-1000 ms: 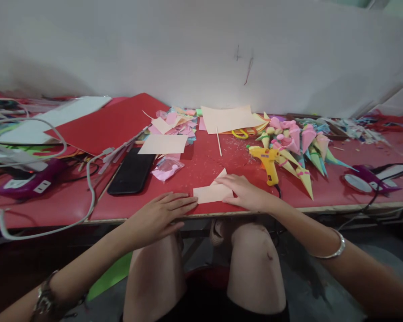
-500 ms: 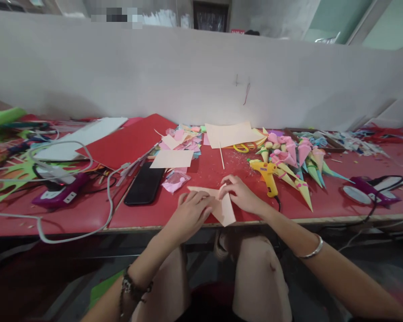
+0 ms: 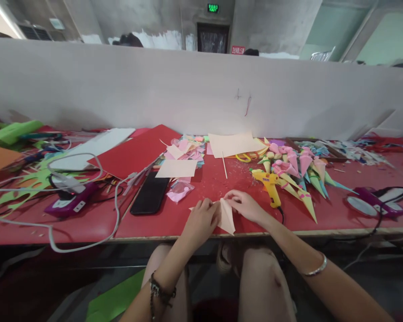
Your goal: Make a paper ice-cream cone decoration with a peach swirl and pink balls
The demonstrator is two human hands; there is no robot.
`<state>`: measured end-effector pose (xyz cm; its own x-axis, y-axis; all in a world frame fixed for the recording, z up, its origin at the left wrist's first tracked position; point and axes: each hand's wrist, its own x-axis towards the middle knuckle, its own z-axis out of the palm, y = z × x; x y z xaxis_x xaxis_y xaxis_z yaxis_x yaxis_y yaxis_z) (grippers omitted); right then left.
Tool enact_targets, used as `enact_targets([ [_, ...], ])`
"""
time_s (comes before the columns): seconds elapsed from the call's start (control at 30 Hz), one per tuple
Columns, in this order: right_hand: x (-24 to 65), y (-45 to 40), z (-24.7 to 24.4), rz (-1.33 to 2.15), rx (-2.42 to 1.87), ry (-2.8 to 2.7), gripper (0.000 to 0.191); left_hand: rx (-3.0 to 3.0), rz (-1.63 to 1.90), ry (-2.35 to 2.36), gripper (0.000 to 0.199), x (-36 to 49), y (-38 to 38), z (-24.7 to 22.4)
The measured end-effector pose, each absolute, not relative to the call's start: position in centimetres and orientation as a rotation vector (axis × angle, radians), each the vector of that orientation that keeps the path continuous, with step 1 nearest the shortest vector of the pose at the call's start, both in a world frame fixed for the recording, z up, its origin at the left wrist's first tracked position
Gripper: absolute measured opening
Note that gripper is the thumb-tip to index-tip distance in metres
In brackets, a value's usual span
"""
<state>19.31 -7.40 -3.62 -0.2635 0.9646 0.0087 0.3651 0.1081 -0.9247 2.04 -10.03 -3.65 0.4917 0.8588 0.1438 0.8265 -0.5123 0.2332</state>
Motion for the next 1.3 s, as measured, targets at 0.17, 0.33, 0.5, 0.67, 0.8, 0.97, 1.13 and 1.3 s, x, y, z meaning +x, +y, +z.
enact_targets([
  [0.17,18.6,-8.1,-4.4,1.131,-1.379,-1.632,0.018,2.638,0.266,1.59,0.037,2.7,-10.3,-3.8],
  [0.33,18.2,-7.7,-4.5,1.002,-1.454,-1.631,0.015,2.667,0.234,1.646,0.039,3.0,-10.4,-3.7],
  [0.5,18.2,-8.4,-4.7,0.864,-1.545,-1.693,0.016,2.709,0.221,1.656,0.038,3.1,-10.5,-3.7],
  [0.67,17.5,-9.7,-4.6,0.656,-1.653,-1.786,0.018,2.753,0.217,1.661,0.036,3.2,-10.5,-3.7],
  [0.8,16.9,-10.2,-4.6,0.457,-1.745,-1.895,0.022,2.786,0.187,1.668,0.032,3.4,-10.6,-3.4],
  [0.97,16.7,-10.6,-4.6,0.405,-1.776,-1.902,0.024,2.77,0.207,1.716,0.037,3.7,-10.8,-3.3],
  [1.13,17.0,-10.9,-4.8,0.379,-1.789,-1.878,0.022,2.754,0.214,1.744,0.039,4.0,-11.0,-3.2],
  [1.3,17.7,-11.0,-5.2,0.376,-1.821,-1.835,0.023,2.751,0.214,1.723,0.037,4.0,-11.2,-3.0],
])
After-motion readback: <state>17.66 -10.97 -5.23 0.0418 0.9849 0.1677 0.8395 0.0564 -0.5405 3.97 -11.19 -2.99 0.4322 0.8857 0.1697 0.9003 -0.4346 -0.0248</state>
